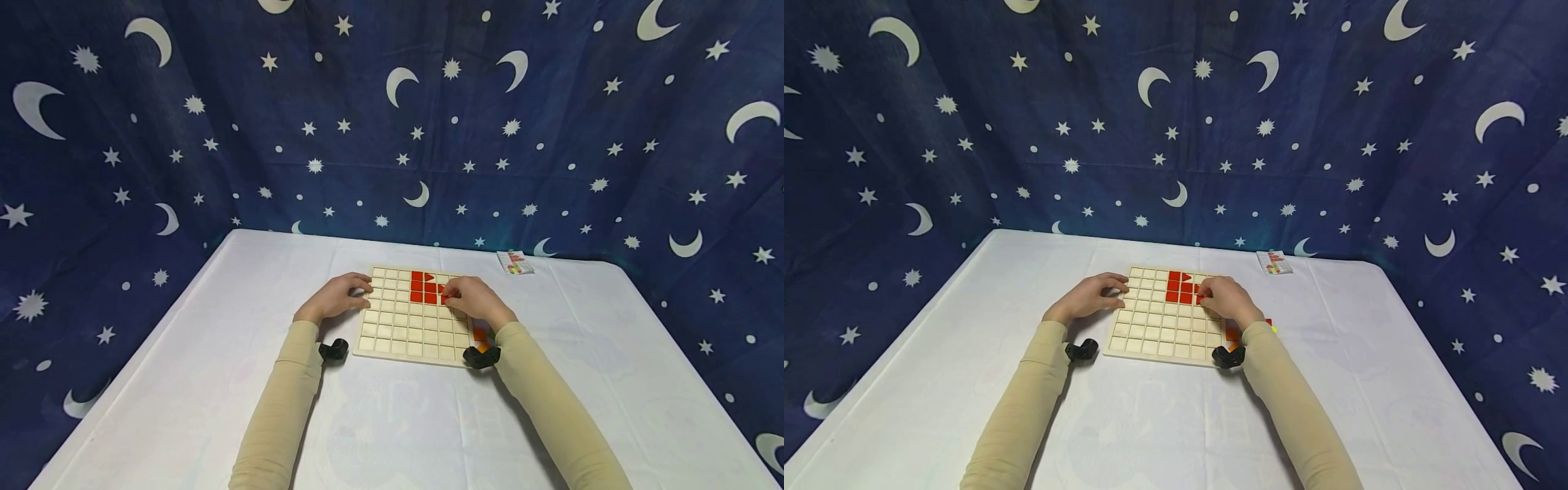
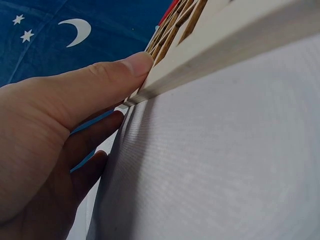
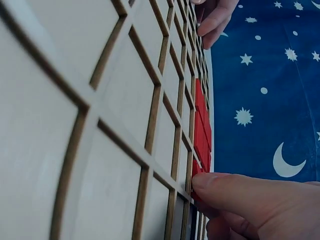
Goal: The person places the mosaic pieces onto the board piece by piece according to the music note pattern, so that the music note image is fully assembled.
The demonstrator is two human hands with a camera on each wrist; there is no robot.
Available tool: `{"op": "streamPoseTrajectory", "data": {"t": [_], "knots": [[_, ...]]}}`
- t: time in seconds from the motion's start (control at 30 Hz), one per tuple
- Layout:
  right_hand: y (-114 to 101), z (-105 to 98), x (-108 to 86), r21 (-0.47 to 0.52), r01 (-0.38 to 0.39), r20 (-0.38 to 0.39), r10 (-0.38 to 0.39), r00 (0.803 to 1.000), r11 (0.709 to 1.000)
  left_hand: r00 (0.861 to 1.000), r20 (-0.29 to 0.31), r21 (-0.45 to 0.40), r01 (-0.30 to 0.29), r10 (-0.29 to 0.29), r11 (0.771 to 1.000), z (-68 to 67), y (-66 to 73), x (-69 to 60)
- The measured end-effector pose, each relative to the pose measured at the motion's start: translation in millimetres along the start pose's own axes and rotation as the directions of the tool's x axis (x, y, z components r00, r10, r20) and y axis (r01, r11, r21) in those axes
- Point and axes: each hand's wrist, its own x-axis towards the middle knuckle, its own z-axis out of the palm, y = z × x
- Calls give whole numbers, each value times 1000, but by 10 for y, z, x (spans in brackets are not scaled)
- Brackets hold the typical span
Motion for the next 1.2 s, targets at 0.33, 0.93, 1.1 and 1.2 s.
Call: {"op": "streamPoseTrajectory", "data": {"t": [0.33,0.93,1.1,1.2], "knots": [[-23,30,21,-3,33,-7,-33,999,999,1000,8,-6,7,-7,1000,-5,-1,-1],[15,-1,-22,52,2,-19,-1,1000,999,1000,11,-15,18,-18,1000,9,-8,8],[118,-100,-126,92,-42,-52,47,998,995,1000,7,-3,9,-9,1000,10,-11,7],[213,-166,-222,101,-81,-75,89,993,992,1000,4,5,4,-4,1000,6,-17,1]]}}
